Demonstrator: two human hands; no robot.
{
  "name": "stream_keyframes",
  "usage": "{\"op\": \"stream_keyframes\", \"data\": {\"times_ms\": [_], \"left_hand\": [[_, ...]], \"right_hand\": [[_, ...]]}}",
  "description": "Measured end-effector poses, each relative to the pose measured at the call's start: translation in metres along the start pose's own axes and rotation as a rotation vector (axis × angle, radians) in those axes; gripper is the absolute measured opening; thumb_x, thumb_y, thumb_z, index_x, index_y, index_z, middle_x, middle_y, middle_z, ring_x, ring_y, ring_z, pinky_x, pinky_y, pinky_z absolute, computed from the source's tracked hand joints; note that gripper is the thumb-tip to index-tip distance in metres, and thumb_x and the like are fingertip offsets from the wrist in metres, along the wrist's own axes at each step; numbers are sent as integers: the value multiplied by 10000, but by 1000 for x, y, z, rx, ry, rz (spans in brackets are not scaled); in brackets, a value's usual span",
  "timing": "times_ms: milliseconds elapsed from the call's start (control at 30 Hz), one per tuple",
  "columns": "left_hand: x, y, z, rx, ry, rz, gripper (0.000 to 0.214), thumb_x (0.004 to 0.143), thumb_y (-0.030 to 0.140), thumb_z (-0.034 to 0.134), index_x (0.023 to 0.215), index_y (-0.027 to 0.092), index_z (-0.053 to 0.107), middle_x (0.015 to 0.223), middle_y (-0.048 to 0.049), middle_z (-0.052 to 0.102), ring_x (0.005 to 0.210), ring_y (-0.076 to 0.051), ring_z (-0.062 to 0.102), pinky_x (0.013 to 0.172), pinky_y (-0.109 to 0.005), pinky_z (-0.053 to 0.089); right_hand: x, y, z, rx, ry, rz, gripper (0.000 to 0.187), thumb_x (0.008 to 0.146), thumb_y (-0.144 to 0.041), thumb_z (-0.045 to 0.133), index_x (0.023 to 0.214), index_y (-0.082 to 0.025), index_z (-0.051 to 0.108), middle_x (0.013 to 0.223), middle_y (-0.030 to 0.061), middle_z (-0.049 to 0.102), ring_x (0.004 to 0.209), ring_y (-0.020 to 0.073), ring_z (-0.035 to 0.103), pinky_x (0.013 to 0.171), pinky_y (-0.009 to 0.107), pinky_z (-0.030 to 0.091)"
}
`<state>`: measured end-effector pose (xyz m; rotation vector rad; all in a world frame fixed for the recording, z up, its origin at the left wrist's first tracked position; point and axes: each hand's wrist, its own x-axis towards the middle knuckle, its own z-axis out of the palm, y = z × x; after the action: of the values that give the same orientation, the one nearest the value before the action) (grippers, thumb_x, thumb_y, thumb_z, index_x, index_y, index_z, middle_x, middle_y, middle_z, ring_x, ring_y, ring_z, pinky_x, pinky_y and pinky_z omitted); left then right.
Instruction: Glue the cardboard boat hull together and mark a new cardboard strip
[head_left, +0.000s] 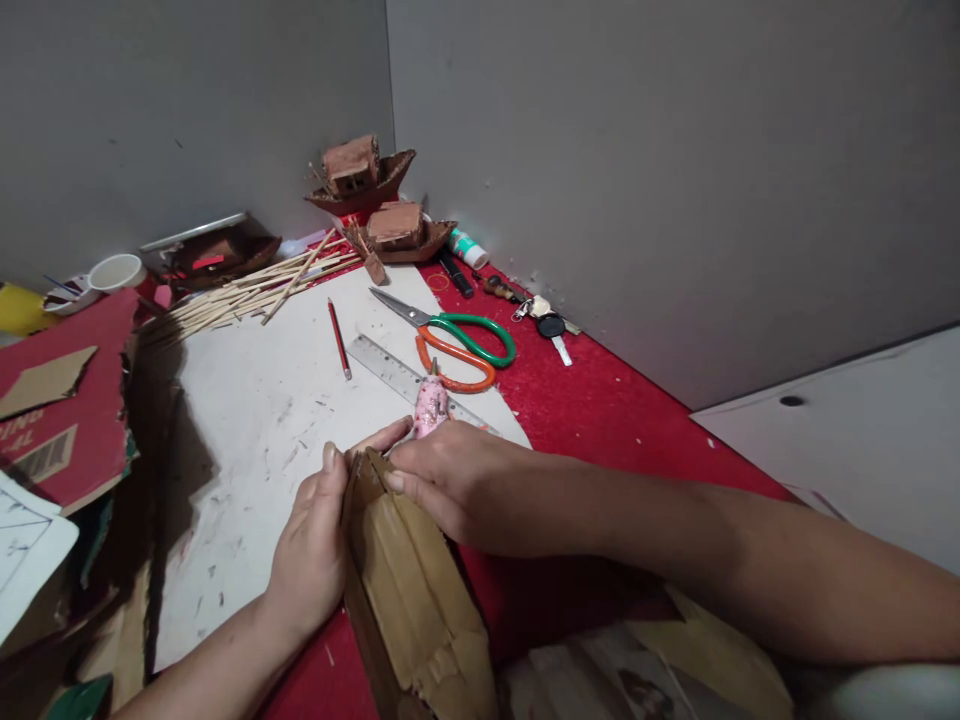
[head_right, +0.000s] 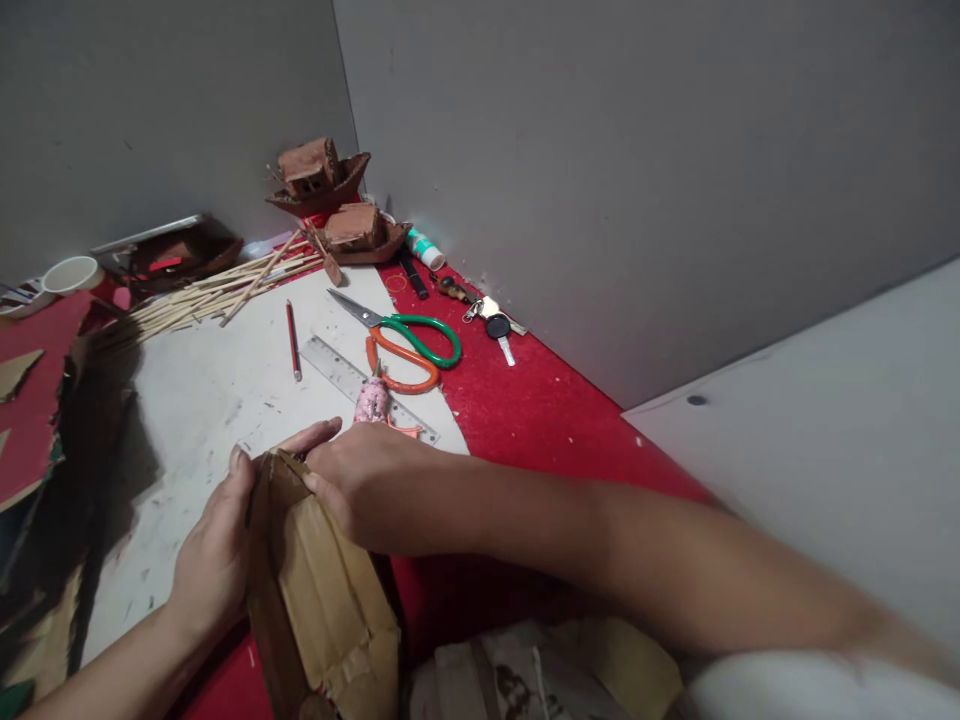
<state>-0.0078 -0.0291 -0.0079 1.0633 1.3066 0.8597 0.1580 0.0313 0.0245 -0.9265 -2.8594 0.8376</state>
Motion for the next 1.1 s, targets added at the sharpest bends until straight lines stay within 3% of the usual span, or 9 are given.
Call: {"op": "stream_keyframes", "data": {"times_ms": [133,300,467,567,667,767,933,1100], "left_hand": [[-2,2,3,-47,23,26,597,957,557,304,1299,163,596,1316,-78,622,1306,-273,477,1141,-384,298],[-5,18,-1,-54,-59,51,493,926,471,486,1327,194,564,1364,-79,581,1314,-288,461,1107,-377,338],[-2,30,-8,118,-65,52,468,834,368,658,1265,201,580,1184,-73,681,1071,-257,626,897,-322,498],[0,28,-11,126,-94,11,327,812,325,667,1099,174,626,914,-43,711,843,-205,655,743,-287,522],[1,23,-12,132,-122,-23,160,813,312,639,868,163,613,741,-7,637,738,-181,620,684,-278,505],[0,22,-8,129,-98,-28,172,794,314,633,746,172,549,675,12,571,671,-162,577,627,-261,479],[-2,26,-3,139,-62,-13,168,762,299,626,702,176,529,650,8,567,614,-143,524,563,-237,431],[-1,24,-2,149,-35,-2,117,759,250,591,699,177,523,652,7,571,589,-130,492,542,-228,403]], "right_hand": [[-3,3,1,103,44,-16,216,899,-82,463,735,-112,601,692,28,568,598,116,413,591,256,303],[-4,8,7,222,176,19,277,938,-149,410,698,-140,547,595,-27,442,550,108,345,570,255,277],[-4,14,11,196,252,-5,314,918,-134,405,609,-174,440,545,-60,334,527,102,293,568,256,250],[-4,15,12,166,239,55,300,918,-169,393,621,-176,440,564,-44,363,548,111,323,575,259,249],[-5,14,9,119,212,95,273,909,-208,411,644,-171,470,584,-28,395,556,114,337,562,259,235],[-8,13,6,93,166,96,220,870,-179,445,654,-170,482,583,-28,410,537,104,337,532,243,225],[-12,12,7,103,78,132,166,873,-150,439,721,-178,501,582,-32,462,483,91,347,474,227,206],[-15,12,14,67,157,-49,175,813,-30,448,721,-178,466,662,-20,541,570,101,424,530,232,242]]}}
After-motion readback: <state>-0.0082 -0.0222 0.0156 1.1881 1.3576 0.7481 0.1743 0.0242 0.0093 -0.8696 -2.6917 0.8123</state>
